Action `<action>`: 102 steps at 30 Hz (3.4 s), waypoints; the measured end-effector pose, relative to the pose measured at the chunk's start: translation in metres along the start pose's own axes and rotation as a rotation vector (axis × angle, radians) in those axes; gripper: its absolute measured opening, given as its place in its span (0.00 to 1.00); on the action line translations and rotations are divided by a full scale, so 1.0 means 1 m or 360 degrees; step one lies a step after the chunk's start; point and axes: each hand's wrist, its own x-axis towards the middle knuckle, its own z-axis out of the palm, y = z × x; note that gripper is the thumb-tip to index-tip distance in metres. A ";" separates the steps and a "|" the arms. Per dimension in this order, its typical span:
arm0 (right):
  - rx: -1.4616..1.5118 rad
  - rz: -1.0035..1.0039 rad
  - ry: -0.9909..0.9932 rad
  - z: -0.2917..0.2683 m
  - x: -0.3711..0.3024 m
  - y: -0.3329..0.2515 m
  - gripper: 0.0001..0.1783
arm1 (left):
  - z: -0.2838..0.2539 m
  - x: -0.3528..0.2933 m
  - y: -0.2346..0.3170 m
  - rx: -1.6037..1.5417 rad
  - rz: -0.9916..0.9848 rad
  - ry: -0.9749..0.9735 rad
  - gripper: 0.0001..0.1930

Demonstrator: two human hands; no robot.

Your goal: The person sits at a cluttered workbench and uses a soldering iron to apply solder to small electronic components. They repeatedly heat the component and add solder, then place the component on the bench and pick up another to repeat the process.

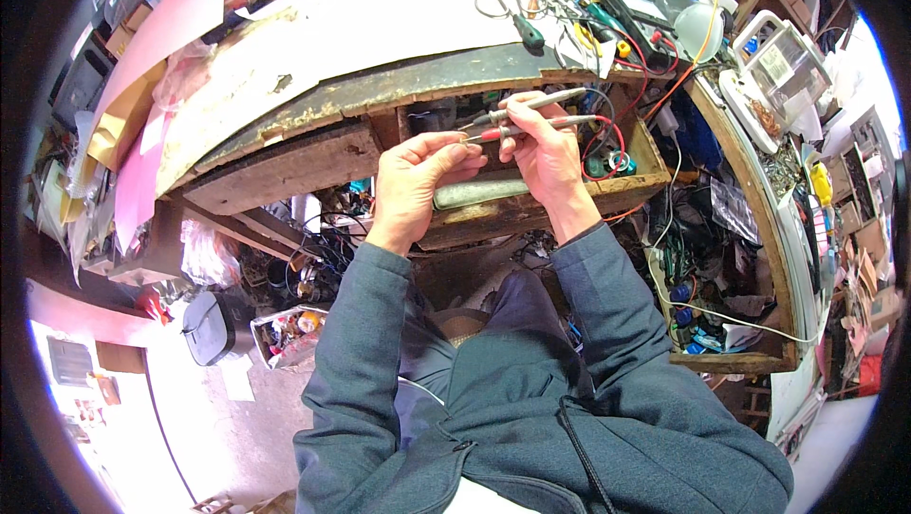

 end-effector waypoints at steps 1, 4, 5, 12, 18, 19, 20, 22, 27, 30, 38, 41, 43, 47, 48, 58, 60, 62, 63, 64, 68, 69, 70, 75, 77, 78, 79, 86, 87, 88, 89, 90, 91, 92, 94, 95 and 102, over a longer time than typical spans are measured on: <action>-0.0003 0.0005 0.0000 0.000 0.000 0.000 0.09 | 0.000 0.000 0.000 0.0000 0.0001 0.0001 0.13; -0.0005 0.0009 -0.0003 -0.001 0.000 0.000 0.08 | 0.001 0.000 0.000 -0.0006 -0.0001 -0.0005 0.13; -0.0005 0.0010 -0.0006 -0.001 0.000 0.000 0.08 | 0.000 0.000 0.000 -0.0013 -0.0002 -0.0009 0.13; -0.0028 0.0001 0.0004 0.003 -0.001 -0.001 0.08 | 0.001 0.000 0.001 -0.0002 0.0017 -0.0033 0.12; -0.0066 -0.0023 -0.0009 0.002 0.000 0.002 0.08 | -0.001 0.001 -0.001 0.0014 0.0031 -0.0024 0.13; -0.0075 -0.0029 -0.0009 0.001 0.000 0.002 0.08 | -0.001 0.000 -0.001 0.0011 0.0032 -0.0012 0.13; -0.0084 -0.0034 -0.0009 0.002 0.000 0.002 0.08 | 0.001 0.000 0.001 0.0008 0.0033 -0.0001 0.12; -0.0128 -0.0037 0.0009 0.004 0.000 0.002 0.07 | 0.001 -0.001 0.001 0.0016 0.0032 0.0005 0.12; -0.0219 -0.0079 0.0009 0.008 -0.001 0.000 0.07 | -0.001 0.000 -0.001 -0.0004 0.0029 0.0002 0.13; -0.0251 -0.0102 -0.0001 0.008 -0.001 0.001 0.07 | -0.001 0.001 -0.002 0.0024 0.0025 0.0013 0.13; -0.0304 -0.0138 -0.0029 0.007 -0.002 0.002 0.08 | 0.002 -0.001 -0.004 0.0059 0.0135 0.0080 0.14; -0.0315 -0.0124 -0.0033 0.010 -0.003 -0.001 0.08 | 0.002 -0.001 -0.004 0.0078 0.0141 0.0090 0.14; -0.0282 -0.0119 -0.0022 0.009 -0.003 0.001 0.08 | 0.002 -0.001 -0.003 0.0046 0.0139 0.0101 0.14; -0.0234 -0.0055 -0.0008 0.006 -0.001 0.000 0.08 | 0.003 -0.001 -0.002 -0.0058 0.0144 0.0128 0.10; -0.0214 -0.0047 -0.0005 0.007 -0.002 0.000 0.08 | 0.003 -0.001 -0.002 -0.0080 0.0146 0.0128 0.09; -0.0133 -0.0027 -0.0015 0.005 -0.002 0.000 0.07 | 0.001 -0.002 -0.002 -0.0071 0.0159 0.0088 0.10; -0.0118 -0.0019 -0.0010 0.005 -0.002 0.000 0.07 | 0.001 -0.002 -0.001 -0.0049 0.0157 0.0089 0.10; -0.0105 -0.0012 -0.0005 0.005 -0.003 -0.001 0.06 | 0.001 -0.002 -0.002 -0.0060 0.0157 0.0093 0.10; -0.0107 -0.0014 -0.0009 0.005 -0.003 -0.001 0.06 | 0.002 -0.002 -0.002 -0.0066 0.0157 0.0095 0.10; -0.0109 -0.0016 -0.0013 0.005 -0.002 -0.001 0.06 | 0.001 -0.002 -0.002 -0.0060 0.0153 0.0093 0.10; -0.0099 -0.0015 -0.0009 0.004 -0.001 0.000 0.06 | 0.000 -0.002 -0.003 -0.0027 0.0146 0.0089 0.10; -0.0101 -0.0008 -0.0009 0.004 -0.001 0.000 0.06 | 0.000 -0.001 -0.003 -0.0015 0.0148 0.0089 0.10; -0.0102 -0.0001 -0.0009 0.003 -0.001 0.000 0.06 | 0.000 -0.001 -0.003 -0.0006 0.0150 0.0089 0.10; -0.0111 0.0031 0.0014 0.005 -0.002 -0.001 0.07 | -0.001 -0.001 -0.004 0.0013 0.0160 0.0079 0.11; -0.0127 0.0037 0.0039 0.006 -0.003 -0.002 0.07 | 0.000 -0.002 -0.004 0.0004 0.0156 0.0082 0.10; -0.0127 0.0041 0.0034 0.005 -0.003 -0.002 0.07 | 0.000 -0.002 -0.004 -0.0001 0.0154 0.0083 0.10; -0.0128 0.0045 0.0030 0.003 -0.002 0.000 0.07 | 0.000 -0.002 -0.005 0.0021 0.0157 0.0089 0.10; -0.0116 0.0039 0.0041 0.003 0.000 0.001 0.06 | 0.001 -0.002 -0.004 0.0064 0.0201 0.0102 0.09; -0.0120 0.0042 0.0035 0.004 -0.001 0.000 0.06 | 0.001 -0.002 -0.005 0.0062 0.0194 0.0097 0.09; -0.0120 0.0036 0.0027 0.003 -0.001 0.000 0.06 | 0.002 -0.002 -0.004 0.0059 0.0187 0.0093 0.09; -0.0114 0.0026 0.0036 0.005 -0.001 0.000 0.06 | 0.001 -0.003 -0.004 0.0046 0.0187 0.0089 0.09; -0.0108 0.0017 0.0043 0.007 -0.001 0.000 0.07 | 0.001 -0.002 -0.004 0.0062 0.0193 0.0091 0.08; -0.0121 0.0035 0.0051 0.005 0.000 0.000 0.07 | 0.001 -0.002 -0.004 0.0061 0.0188 0.0097 0.08; -0.0120 0.0050 0.0018 0.003 -0.001 -0.001 0.07 | 0.000 -0.002 -0.005 0.0059 0.0183 0.0106 0.08; -0.0107 0.0029 0.0037 0.004 0.000 0.000 0.07 | 0.001 -0.002 -0.004 0.0068 0.0188 0.0108 0.08; -0.0111 0.0040 0.0049 0.005 -0.001 0.000 0.07 | 0.001 -0.002 -0.004 0.0073 0.0191 0.0111 0.08; -0.0112 0.0088 0.0064 0.003 -0.002 0.000 0.06 | 0.002 -0.003 -0.003 0.0094 0.0187 0.0124 0.08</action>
